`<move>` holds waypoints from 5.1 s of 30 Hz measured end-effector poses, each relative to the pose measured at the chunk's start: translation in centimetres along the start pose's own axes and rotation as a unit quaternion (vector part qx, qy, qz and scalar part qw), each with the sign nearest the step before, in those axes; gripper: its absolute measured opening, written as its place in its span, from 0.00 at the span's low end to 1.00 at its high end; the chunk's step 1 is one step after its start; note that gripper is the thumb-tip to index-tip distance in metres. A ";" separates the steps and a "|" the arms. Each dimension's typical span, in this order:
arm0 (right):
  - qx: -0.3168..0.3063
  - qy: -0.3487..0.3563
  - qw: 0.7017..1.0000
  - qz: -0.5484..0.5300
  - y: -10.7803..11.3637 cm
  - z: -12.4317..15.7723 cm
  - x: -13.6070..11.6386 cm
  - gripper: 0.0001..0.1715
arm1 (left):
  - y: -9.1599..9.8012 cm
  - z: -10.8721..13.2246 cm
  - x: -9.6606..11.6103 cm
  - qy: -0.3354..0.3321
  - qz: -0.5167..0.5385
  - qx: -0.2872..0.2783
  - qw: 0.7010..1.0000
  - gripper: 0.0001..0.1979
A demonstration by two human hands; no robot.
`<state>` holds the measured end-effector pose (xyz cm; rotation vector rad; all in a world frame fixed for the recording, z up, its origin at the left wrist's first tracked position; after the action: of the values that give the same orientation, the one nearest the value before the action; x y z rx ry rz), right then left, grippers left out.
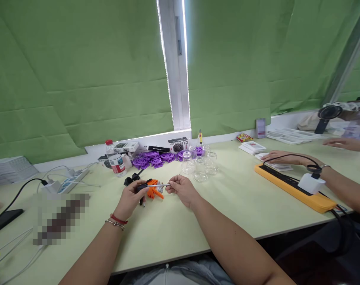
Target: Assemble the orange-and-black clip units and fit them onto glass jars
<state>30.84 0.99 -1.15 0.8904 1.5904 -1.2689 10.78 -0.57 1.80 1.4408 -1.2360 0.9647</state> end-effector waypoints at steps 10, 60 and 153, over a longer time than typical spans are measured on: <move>0.008 -0.008 1.000 -0.007 0.2 0.2 -0.2 0.15 | -1.5 0.5 -0.1 0.052 0.048 -0.089 0.994 0.15; 0.047 0.015 0.985 0.163 0.8 0.1 -0.2 0.10 | -1.6 0.5 -0.2 0.058 0.057 -0.096 0.992 0.14; -0.001 -0.020 0.981 0.193 -0.1 0.4 0.2 0.14 | -1.0 0.2 -0.6 0.049 0.073 -0.100 0.991 0.14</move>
<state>30.74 0.60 -1.29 1.1030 1.3077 -1.0022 11.70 -0.64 1.05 1.1477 -1.3394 0.9681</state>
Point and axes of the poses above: each hand's wrist, its own z-axis away from the middle knuckle, its own y-axis out of the back of the hand, x = y × z, the point moved 6 cm from there along -z, towards the middle knuckle, and after that the axes turned 4 degrees about z, right-handed, at the moved point
